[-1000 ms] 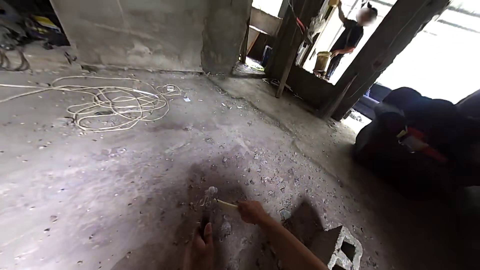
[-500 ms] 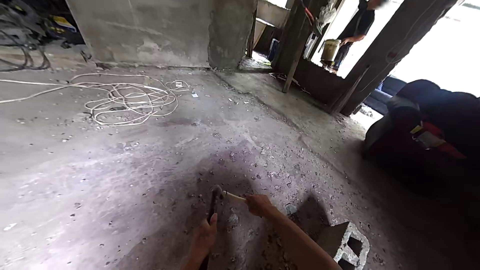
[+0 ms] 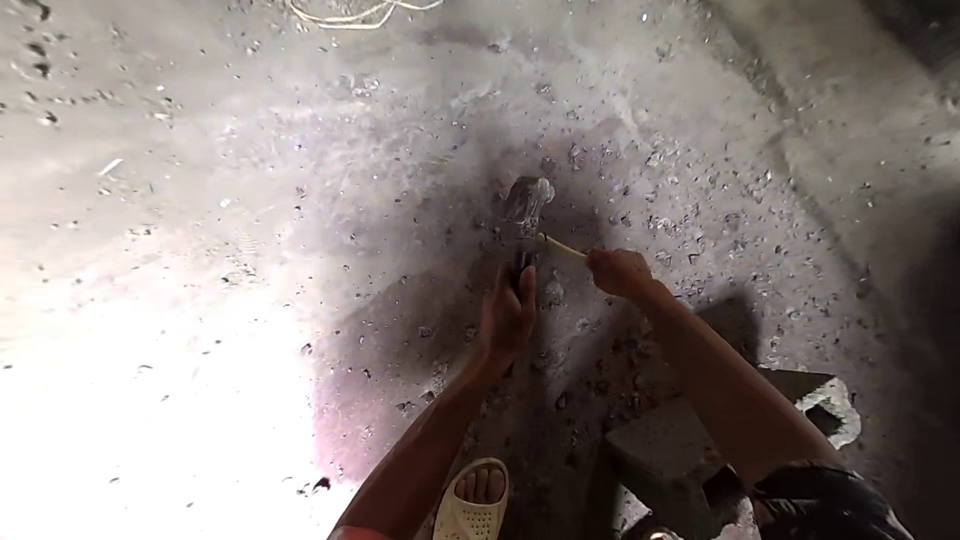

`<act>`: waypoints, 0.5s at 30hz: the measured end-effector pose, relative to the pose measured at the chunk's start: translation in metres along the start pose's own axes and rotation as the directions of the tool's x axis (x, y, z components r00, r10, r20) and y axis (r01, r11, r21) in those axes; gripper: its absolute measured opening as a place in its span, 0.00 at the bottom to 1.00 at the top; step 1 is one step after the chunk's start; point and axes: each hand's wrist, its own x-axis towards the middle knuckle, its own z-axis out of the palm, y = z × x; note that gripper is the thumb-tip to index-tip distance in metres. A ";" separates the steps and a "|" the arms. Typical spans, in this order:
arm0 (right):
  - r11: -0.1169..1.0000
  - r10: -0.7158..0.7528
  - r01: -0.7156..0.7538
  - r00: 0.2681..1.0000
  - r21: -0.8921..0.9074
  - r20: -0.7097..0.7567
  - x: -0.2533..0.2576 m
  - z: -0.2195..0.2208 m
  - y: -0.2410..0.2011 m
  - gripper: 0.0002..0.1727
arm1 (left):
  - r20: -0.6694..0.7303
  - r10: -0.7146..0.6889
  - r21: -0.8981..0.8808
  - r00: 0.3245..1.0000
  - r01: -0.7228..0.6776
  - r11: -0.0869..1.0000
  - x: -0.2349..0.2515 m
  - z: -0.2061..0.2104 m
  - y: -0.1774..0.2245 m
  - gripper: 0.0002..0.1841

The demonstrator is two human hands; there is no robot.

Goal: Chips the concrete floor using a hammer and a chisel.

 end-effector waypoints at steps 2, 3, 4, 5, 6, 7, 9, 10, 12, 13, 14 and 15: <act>1.000 -0.019 0.019 1.000 -0.018 -0.006 0.001 0.002 0.002 0.22 | 0.088 -0.053 0.093 0.995 0.045 0.995 0.014 0.007 -0.016 0.34; 0.999 -0.034 0.034 0.999 -0.026 -0.014 0.001 0.004 0.003 0.22 | 0.142 -0.098 0.129 0.985 0.080 0.988 0.021 0.006 -0.020 0.36; 0.999 -0.041 0.040 0.999 -0.034 -0.017 0.001 0.005 0.003 0.22 | 0.179 -0.136 0.138 0.974 0.112 0.984 0.025 0.001 -0.020 0.38; 0.998 -0.042 0.041 0.999 -0.042 -0.020 0.001 0.005 0.003 0.22 | 0.176 -0.139 0.133 0.975 0.116 0.984 0.025 -0.004 -0.016 0.39; 0.998 -0.042 0.041 0.999 -0.050 -0.026 0.002 0.004 0.004 0.22 | 0.145 -0.119 0.118 0.982 0.102 0.988 0.024 -0.011 -0.009 0.39; 0.998 -0.043 0.041 0.999 -0.051 -0.033 0.003 0.002 0.005 0.22 | 0.103 -0.098 0.098 0.990 0.088 0.991 0.022 -0.019 0.001 0.39; 0.998 -0.031 0.030 0.999 -0.053 -0.015 0.003 0.002 0.006 0.23 | 0.017 -0.071 0.039 0.997 0.070 0.997 0.008 -0.027 0.016 0.38; 0.998 -0.023 0.023 1.000 -0.056 -0.004 0.003 0.003 0.005 0.22 | -0.027 -0.056 0.007 0.998 0.056 0.998 0.003 -0.026 0.019 0.36; 0.997 -0.020 0.020 1.000 -0.070 -0.002 0.006 0.000 0.004 0.22 | -0.065 -0.037 -0.039 0.997 0.034 0.999 0.005 -0.015 0.009 0.34; 0.997 -0.020 0.020 1.000 -0.080 -0.001 0.007 -0.002 0.004 0.23 | -0.025 -0.042 -0.027 0.999 0.041 0.999 0.011 -0.009 -0.002 0.33; 0.996 -0.019 0.018 1.000 -0.085 0.000 0.008 -0.003 0.004 0.22 | 0.052 -0.074 0.004 0.996 0.074 0.997 0.021 -0.005 -0.012 0.33; 0.995 -0.020 0.019 1.000 -0.096 -0.005 0.007 -0.002 0.004 0.22 | 0.139 -0.148 0.051 0.979 0.142 0.989 0.034 -0.003 -0.018 0.32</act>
